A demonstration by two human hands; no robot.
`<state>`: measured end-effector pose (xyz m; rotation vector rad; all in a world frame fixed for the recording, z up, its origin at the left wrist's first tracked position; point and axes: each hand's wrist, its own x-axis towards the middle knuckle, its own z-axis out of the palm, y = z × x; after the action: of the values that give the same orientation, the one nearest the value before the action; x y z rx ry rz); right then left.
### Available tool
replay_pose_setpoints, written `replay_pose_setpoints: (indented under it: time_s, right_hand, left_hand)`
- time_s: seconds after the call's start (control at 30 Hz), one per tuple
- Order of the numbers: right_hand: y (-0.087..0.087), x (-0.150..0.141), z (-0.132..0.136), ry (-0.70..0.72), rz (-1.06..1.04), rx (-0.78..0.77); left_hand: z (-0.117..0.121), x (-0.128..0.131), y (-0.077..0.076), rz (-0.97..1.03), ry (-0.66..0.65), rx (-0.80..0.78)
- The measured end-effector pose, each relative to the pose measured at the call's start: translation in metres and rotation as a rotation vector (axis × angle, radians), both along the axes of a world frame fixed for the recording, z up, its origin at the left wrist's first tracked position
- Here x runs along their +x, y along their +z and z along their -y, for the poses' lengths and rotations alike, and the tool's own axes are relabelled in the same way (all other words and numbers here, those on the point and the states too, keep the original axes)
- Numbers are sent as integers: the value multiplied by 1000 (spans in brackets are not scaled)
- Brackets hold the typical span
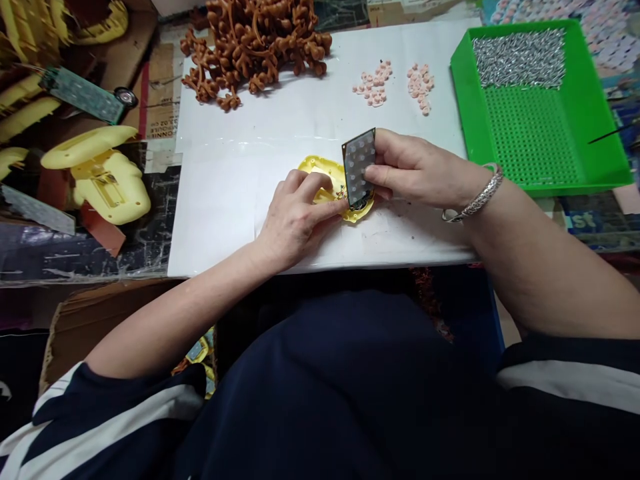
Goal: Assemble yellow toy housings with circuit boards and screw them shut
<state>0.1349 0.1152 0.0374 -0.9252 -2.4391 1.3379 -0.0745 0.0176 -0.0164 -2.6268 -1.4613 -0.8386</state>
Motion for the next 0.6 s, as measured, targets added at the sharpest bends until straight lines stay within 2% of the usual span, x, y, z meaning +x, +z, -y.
replay_pose_setpoints:
  time_s: [0.1,0.17,0.33,0.43,0.6]
  right_hand:
    - [6,-1,3,-24,39,127]
    - [9,-2,4,-29,40,135]
    - [3,-3,-1,-18,-40,-75]
    - [0,-3,-4,-23,-52,-137]
    - [3,-5,-2,0,-31,11]
  left_hand:
    - [0,-1,0,2,-2,-22]
    - [0,-2,1,2,1,-50]
    - [-1,-2,1,2,-10,-41]
    - [-2,-1,0,-9,-8,-15]
    - [-1,0,0,14,-2,-15]
